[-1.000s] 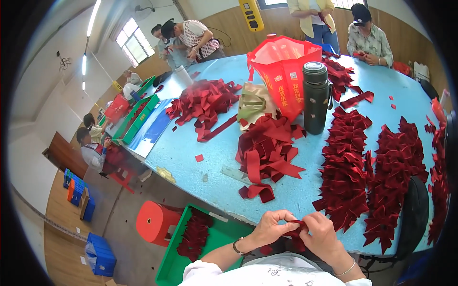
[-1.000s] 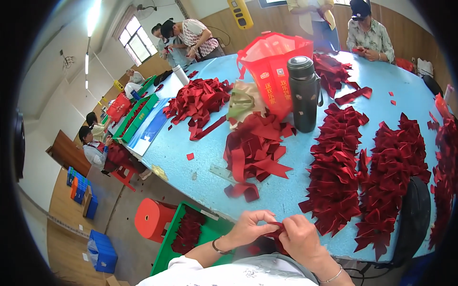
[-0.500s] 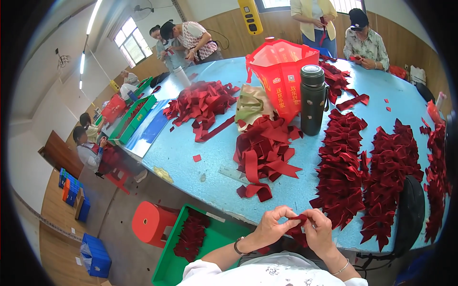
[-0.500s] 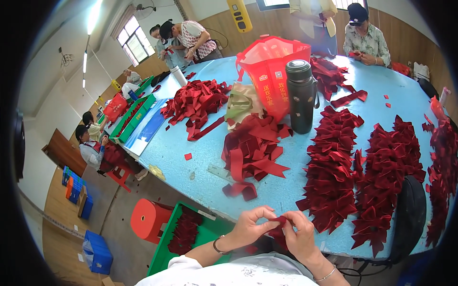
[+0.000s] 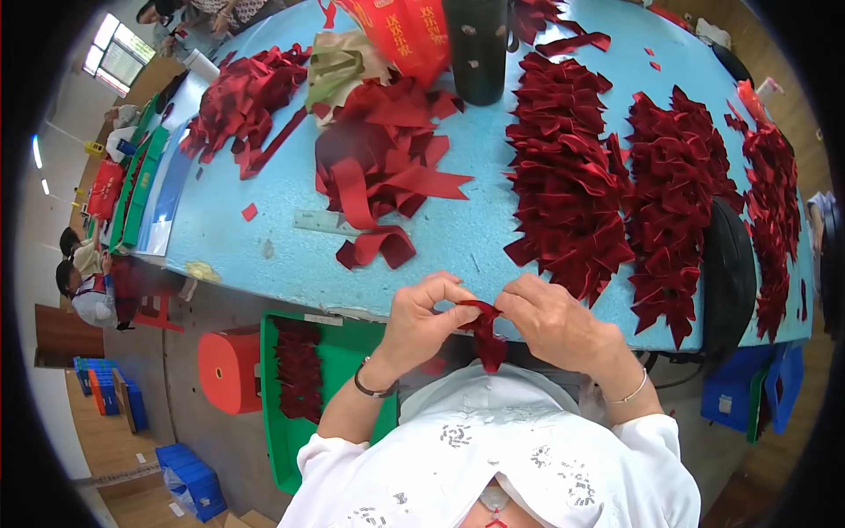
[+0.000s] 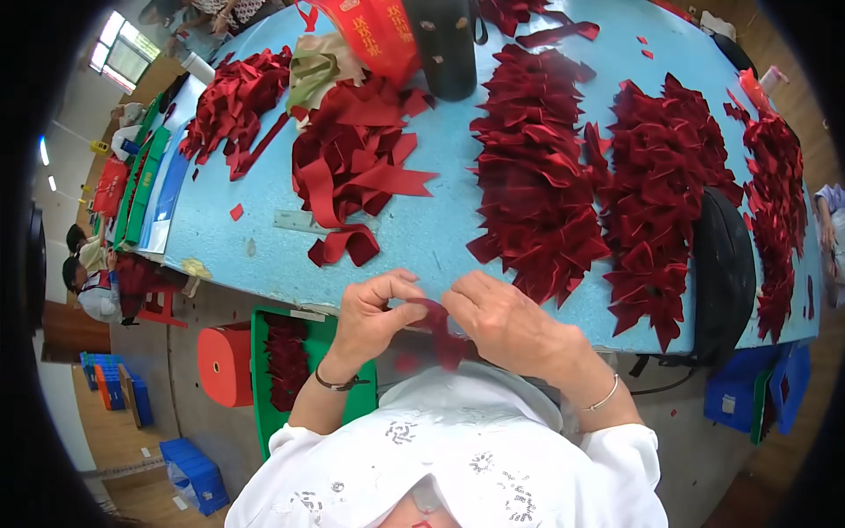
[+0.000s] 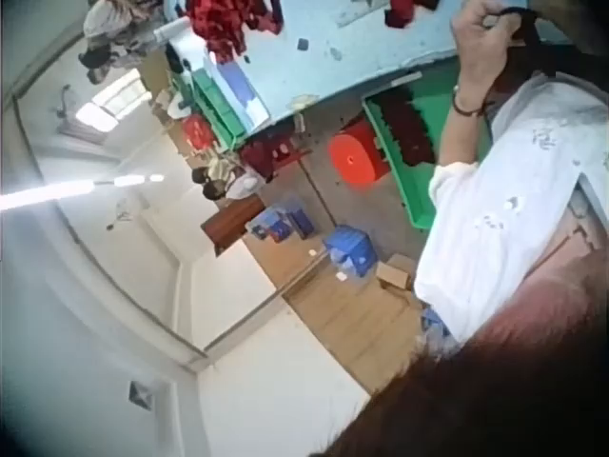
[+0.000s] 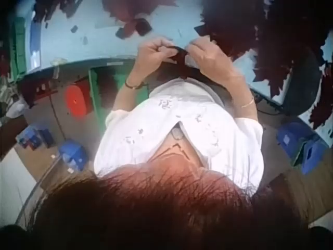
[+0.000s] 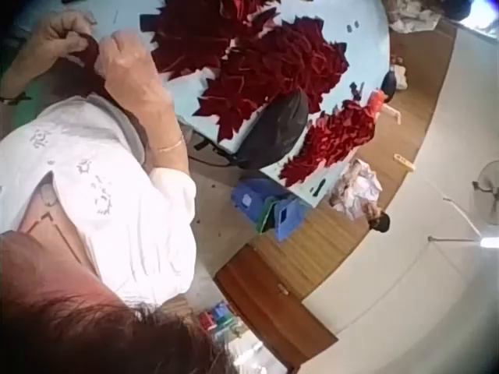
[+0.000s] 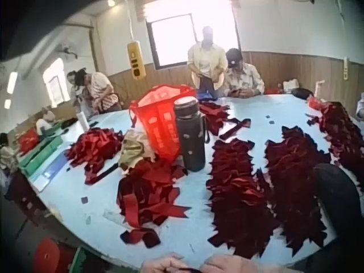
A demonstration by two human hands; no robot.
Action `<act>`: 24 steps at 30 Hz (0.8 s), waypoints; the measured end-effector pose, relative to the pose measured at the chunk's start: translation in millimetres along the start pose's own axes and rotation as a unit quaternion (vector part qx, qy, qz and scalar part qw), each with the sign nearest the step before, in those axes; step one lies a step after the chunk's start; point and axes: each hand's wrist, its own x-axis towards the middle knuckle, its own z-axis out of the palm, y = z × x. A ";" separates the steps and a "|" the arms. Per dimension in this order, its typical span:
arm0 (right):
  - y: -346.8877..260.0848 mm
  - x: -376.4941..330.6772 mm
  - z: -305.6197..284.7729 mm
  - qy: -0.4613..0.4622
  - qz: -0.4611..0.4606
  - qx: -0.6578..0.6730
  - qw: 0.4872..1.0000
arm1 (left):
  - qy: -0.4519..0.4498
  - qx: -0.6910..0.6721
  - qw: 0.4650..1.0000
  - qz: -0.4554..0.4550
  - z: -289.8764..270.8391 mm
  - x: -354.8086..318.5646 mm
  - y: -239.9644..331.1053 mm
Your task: The person is manually folding and shaping red ribbon pieces into decorative bows.
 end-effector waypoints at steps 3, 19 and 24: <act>2.5 -3.7 -3.7 -0.041 0.005 0.120 0.992 | -0.057 -0.003 0.997 0.052 0.5 0.2 -8.2; 5.2 -3.3 26.0 0.177 0.075 0.252 0.948 | -0.008 -0.219 0.969 -0.116 5.1 -2.8 -7.5; 6.2 -5.9 30.4 0.165 0.174 0.281 0.929 | -0.002 -0.225 0.963 -0.151 6.9 4.6 3.1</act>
